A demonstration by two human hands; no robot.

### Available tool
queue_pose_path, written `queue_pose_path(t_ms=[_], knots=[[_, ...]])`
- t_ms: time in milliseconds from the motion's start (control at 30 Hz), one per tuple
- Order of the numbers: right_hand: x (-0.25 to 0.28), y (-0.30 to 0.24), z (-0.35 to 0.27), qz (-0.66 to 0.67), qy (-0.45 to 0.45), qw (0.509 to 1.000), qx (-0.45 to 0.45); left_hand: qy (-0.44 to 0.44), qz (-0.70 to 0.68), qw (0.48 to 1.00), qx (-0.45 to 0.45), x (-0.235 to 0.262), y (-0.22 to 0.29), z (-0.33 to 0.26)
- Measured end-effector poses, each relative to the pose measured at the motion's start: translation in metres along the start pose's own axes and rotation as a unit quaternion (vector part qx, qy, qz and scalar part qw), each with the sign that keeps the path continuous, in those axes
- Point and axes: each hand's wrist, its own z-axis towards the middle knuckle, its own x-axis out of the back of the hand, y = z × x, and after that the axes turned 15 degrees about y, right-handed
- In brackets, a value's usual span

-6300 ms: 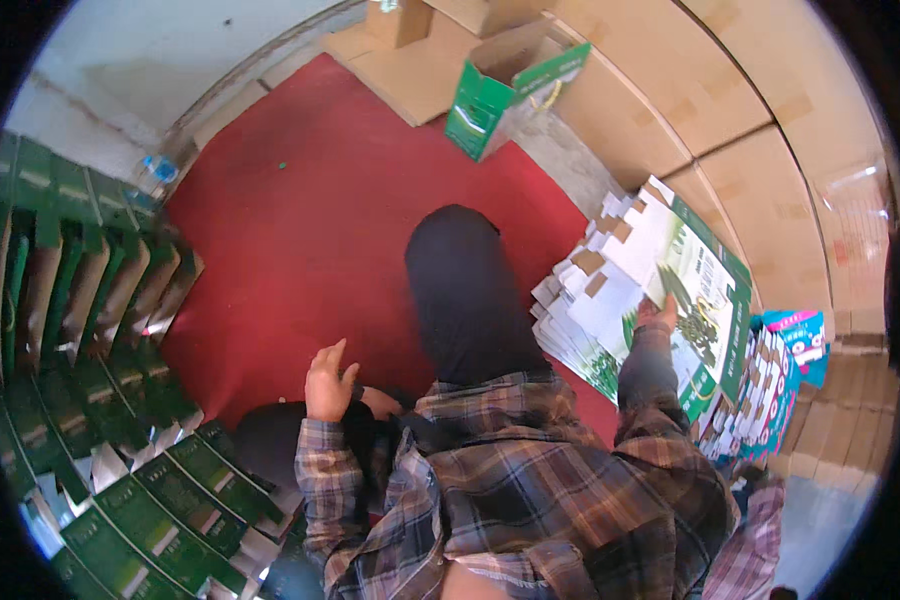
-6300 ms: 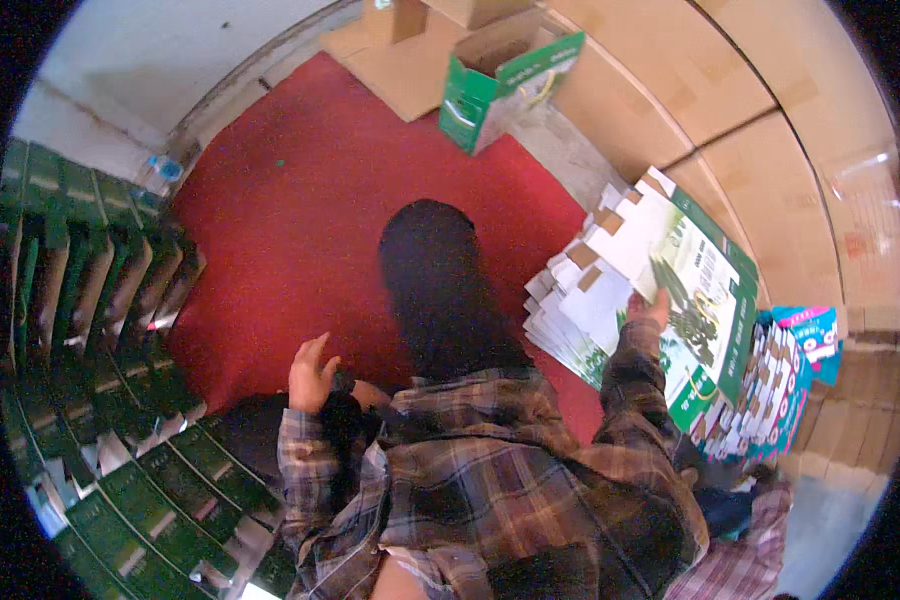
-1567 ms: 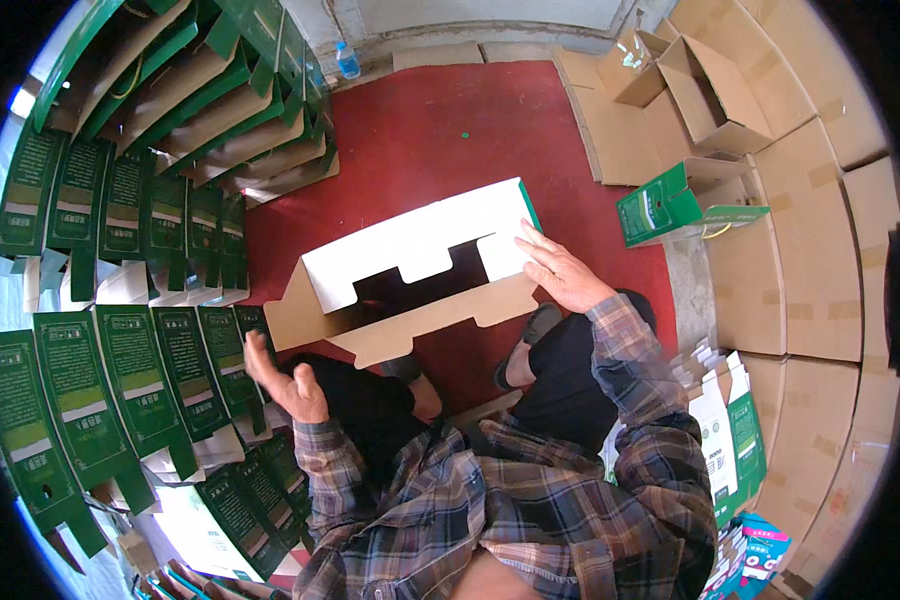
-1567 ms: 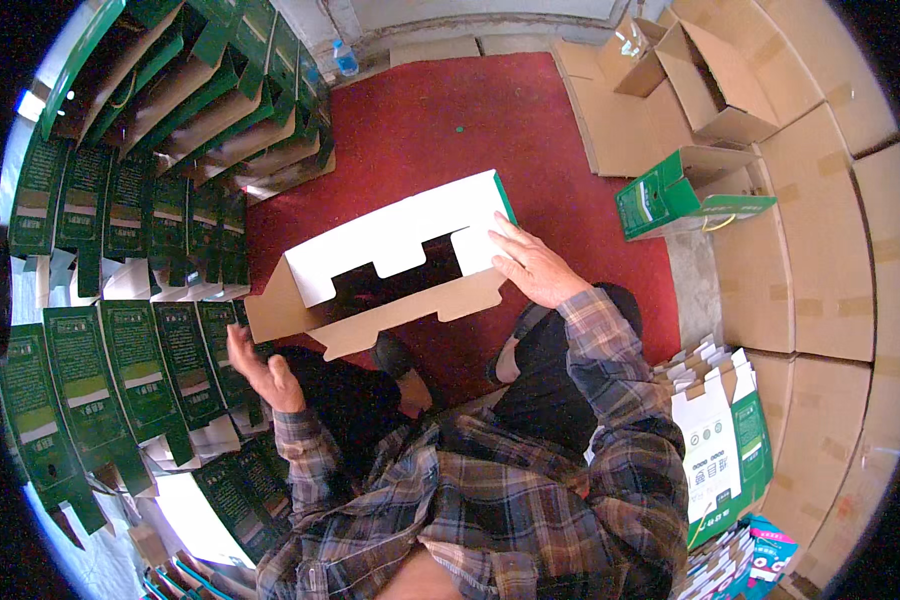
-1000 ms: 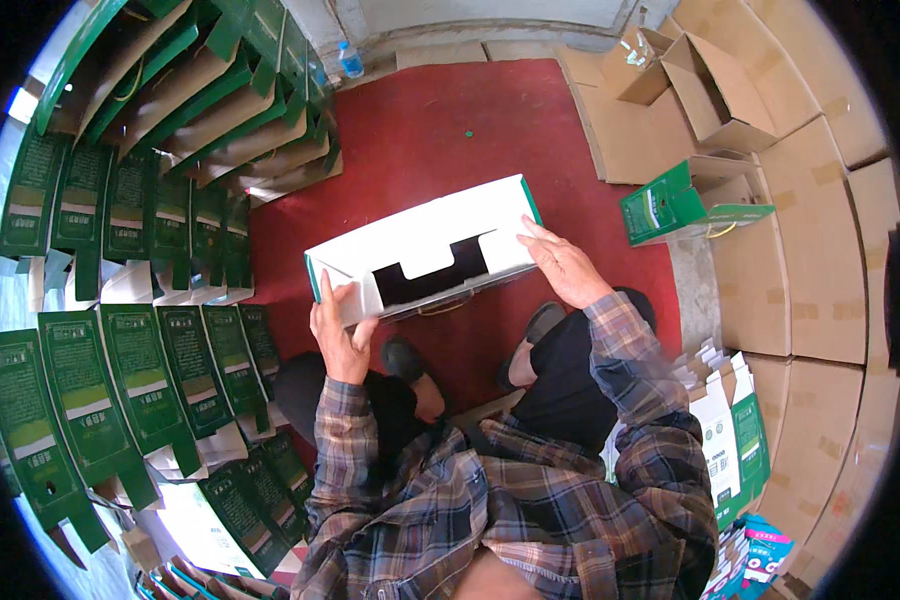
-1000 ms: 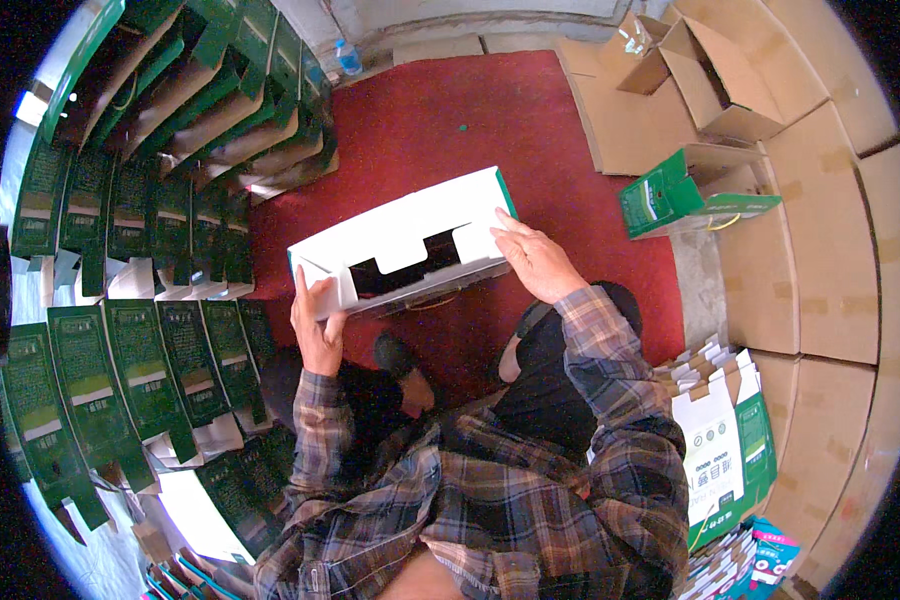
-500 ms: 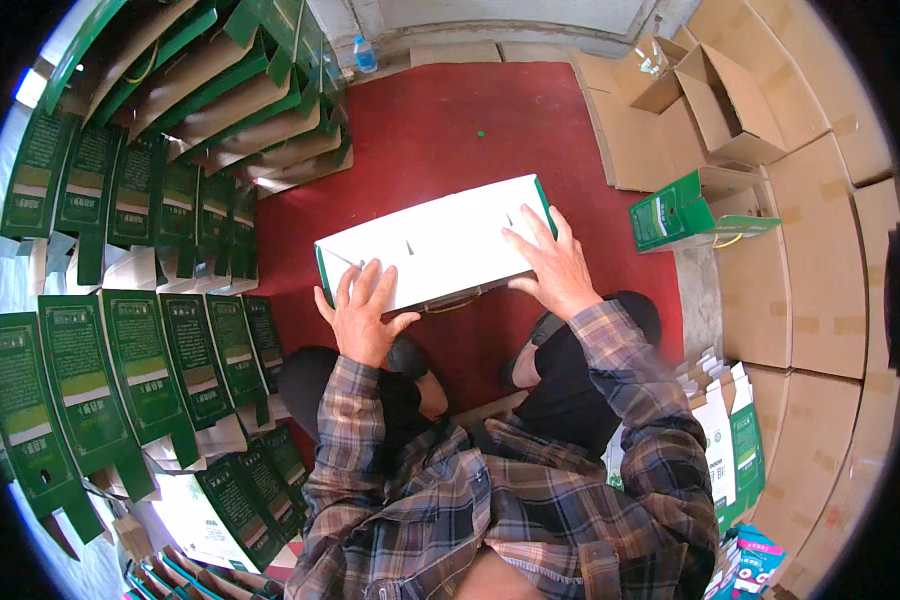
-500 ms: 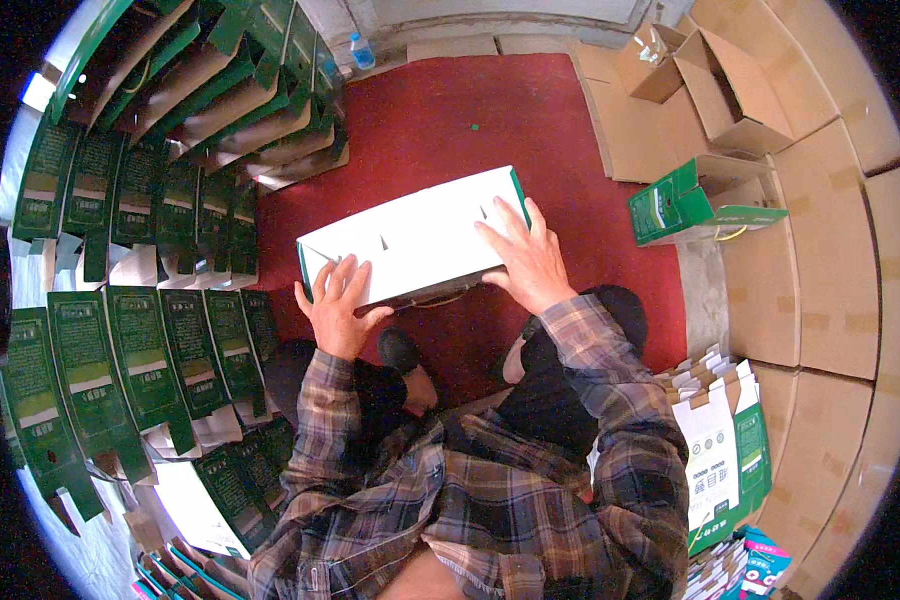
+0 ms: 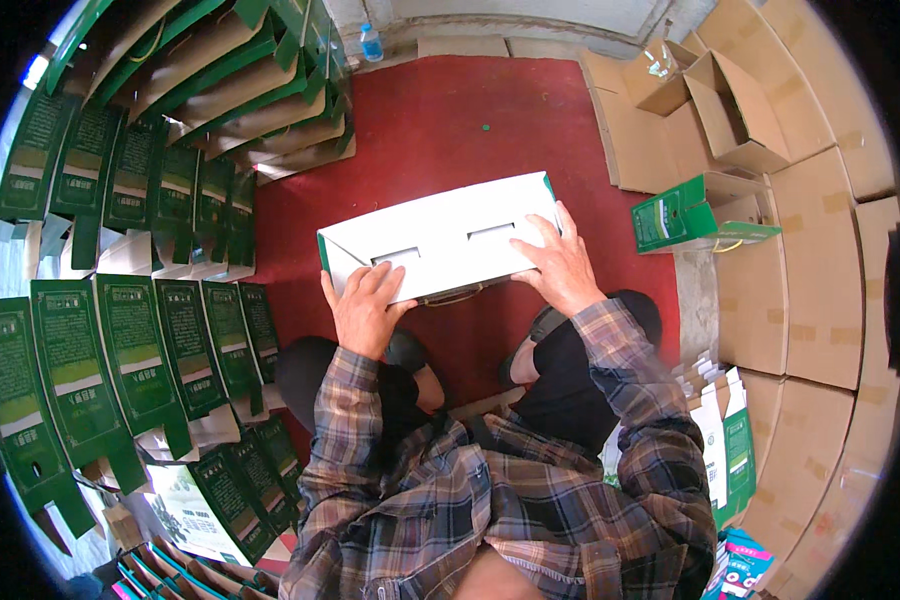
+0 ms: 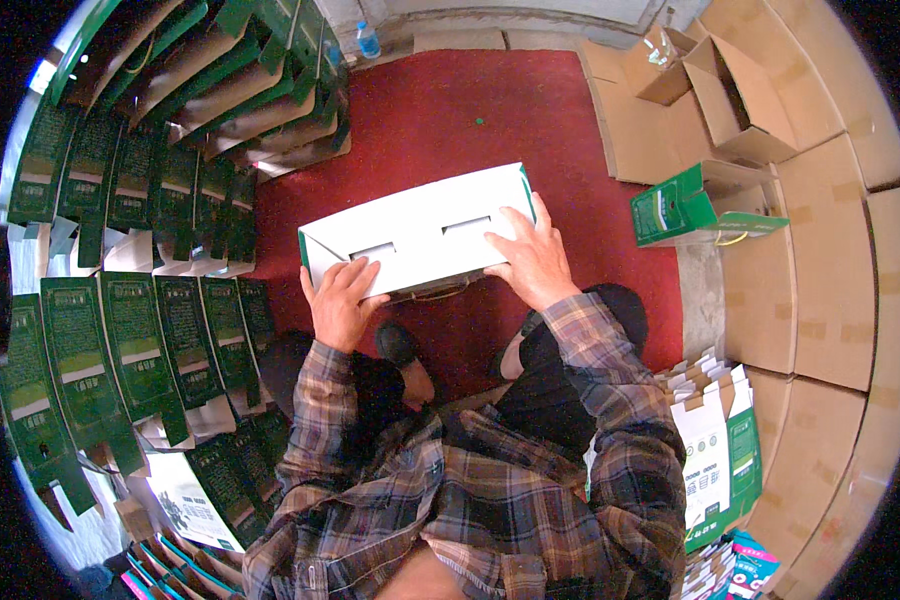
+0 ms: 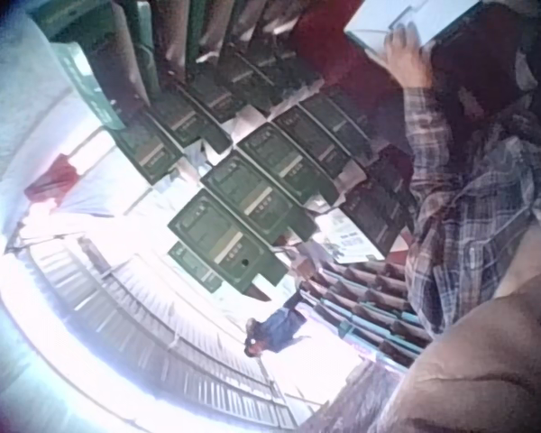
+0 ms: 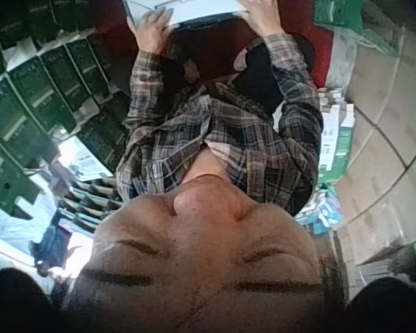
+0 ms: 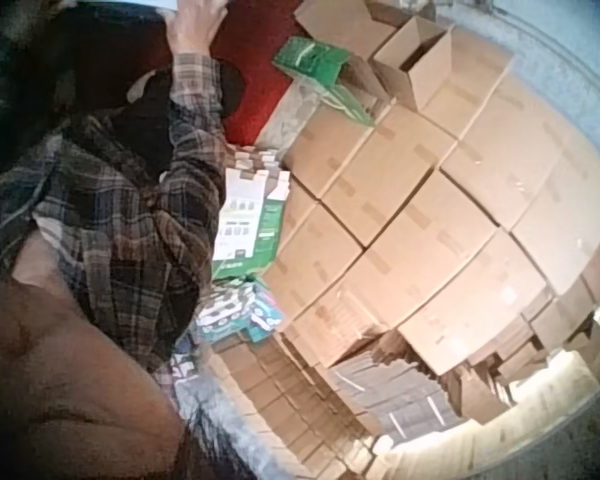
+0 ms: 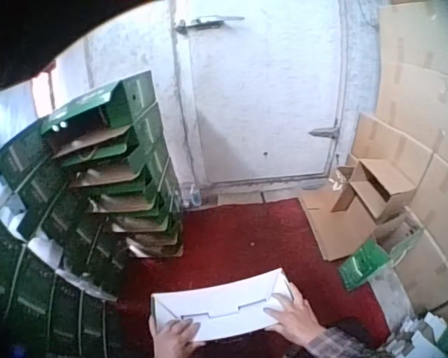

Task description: The person assembles cardboard boxes by folding flat carton blanks by hand and places the assembled boxes onto a stack.

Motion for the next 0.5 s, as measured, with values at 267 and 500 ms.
queue_pose_path(t_ms=[267, 500], knots=[[0.001, 0.002, -0.002, 0.04, 0.032, 0.999, -0.014, 0.029, 0.006, 1.0, 0.006, 0.004, 0.004, -0.003], [-0.014, 0.058, 0.012, 0.372, 0.07, 0.841, -0.387, 0.22, -0.169, 0.929, 0.244, -0.005, -0.05, 0.007]])
